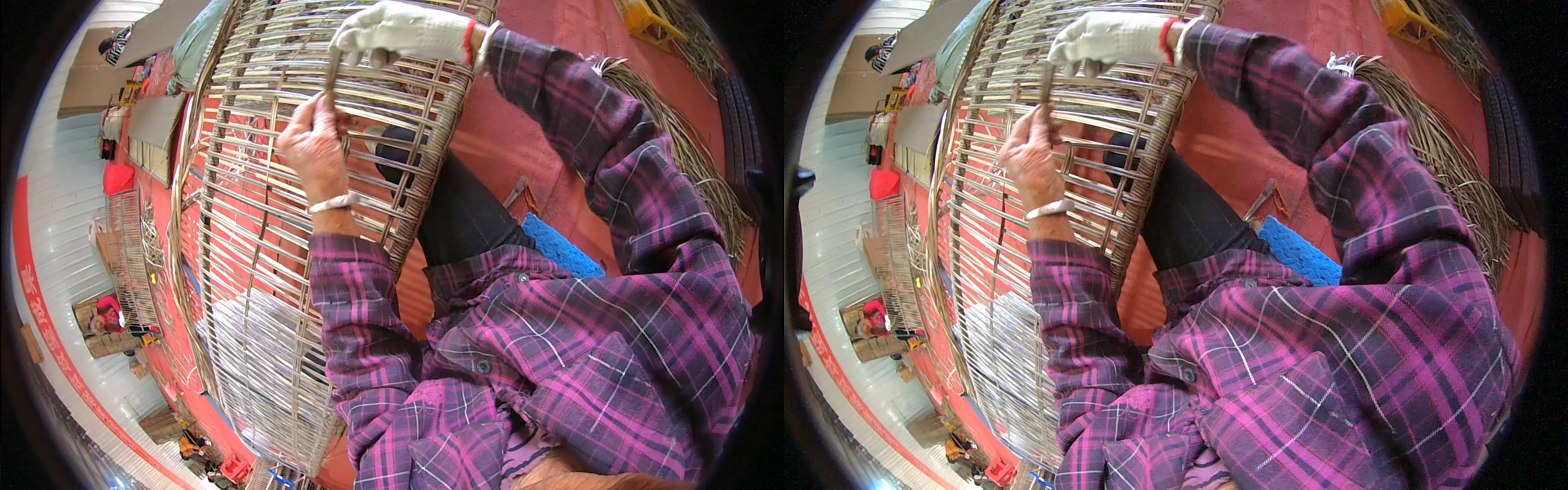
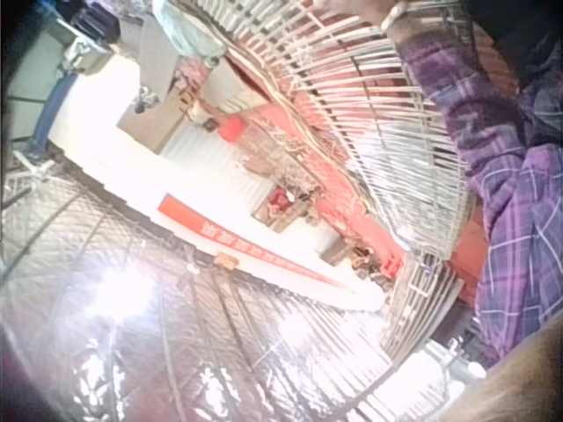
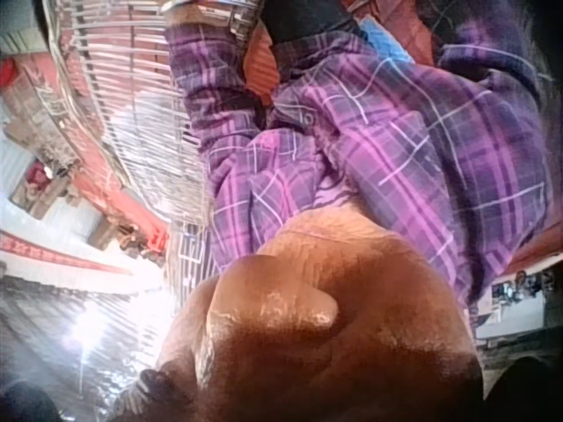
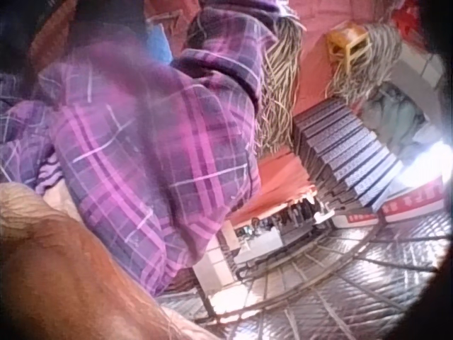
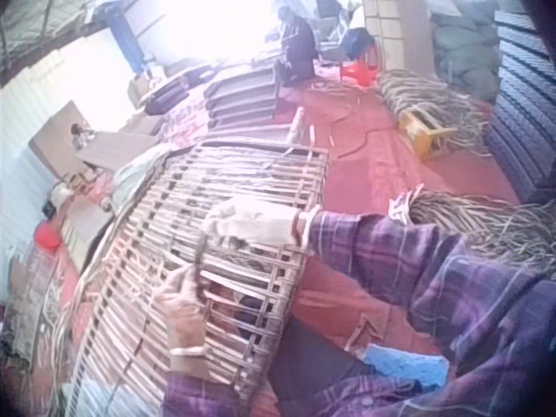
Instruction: The person weaves a large basket by hand, threading flexible reeds through a vertical frame. They repeatedly pull reeds through the structure, adjust tension, and rotate the basket to continue weaving along its circumference.
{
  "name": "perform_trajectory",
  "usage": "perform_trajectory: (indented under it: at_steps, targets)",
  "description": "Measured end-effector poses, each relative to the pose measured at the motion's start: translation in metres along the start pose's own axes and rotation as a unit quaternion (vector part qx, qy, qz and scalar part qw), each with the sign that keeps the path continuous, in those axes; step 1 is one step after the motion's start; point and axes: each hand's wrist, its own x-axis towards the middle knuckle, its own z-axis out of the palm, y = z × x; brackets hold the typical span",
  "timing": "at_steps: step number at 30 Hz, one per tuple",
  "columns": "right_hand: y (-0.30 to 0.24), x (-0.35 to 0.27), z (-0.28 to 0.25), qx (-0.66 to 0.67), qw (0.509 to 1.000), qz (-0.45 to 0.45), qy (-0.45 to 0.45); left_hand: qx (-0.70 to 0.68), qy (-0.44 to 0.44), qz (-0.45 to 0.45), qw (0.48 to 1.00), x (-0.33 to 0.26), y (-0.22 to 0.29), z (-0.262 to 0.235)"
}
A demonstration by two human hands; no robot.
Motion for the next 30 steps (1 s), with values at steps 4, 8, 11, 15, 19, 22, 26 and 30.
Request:
perform_trajectory:
  at_steps: [4, 8, 11, 15, 19, 22, 26, 30]
  targets:
    - [0.022, 0.005, 0.043, -0.470, 0.879, -0.079, -0.024, -0.020, 0.063, -0.023, 0.998, -0.013, 0.000, -0.021]
    - [0.029, 0.029, 0.039, -0.478, 0.875, -0.053, -0.056, 0.147, 0.038, -0.036, 0.988, -0.009, -0.005, -0.021]
    - [0.035, 0.037, 0.027, -0.341, 0.921, -0.160, -0.104, 0.389, 0.004, 0.037, 0.921, 0.000, -0.011, -0.014]
    - [0.043, 0.041, 0.018, -0.210, 0.944, -0.179, -0.181, 0.348, -0.036, 0.068, 0.934, 0.014, -0.021, 0.001]
    - [0.042, 0.047, 0.003, -0.172, 0.952, -0.122, -0.222, 0.274, 0.027, 0.001, 0.961, 0.014, -0.033, 0.012]
    - [0.034, 0.050, -0.015, -0.180, 0.952, -0.117, -0.217, 0.215, 0.046, 0.096, 0.971, 0.007, -0.038, 0.015]
    - [0.012, 0.053, -0.044, -0.273, 0.939, -0.148, -0.146, 0.170, 0.108, 0.026, 0.979, -0.007, -0.030, 0.010]
    - [-0.018, 0.057, -0.077, -0.469, 0.877, -0.104, 0.007, 0.258, 0.069, 0.094, 0.959, -0.005, -0.009, 0.007]
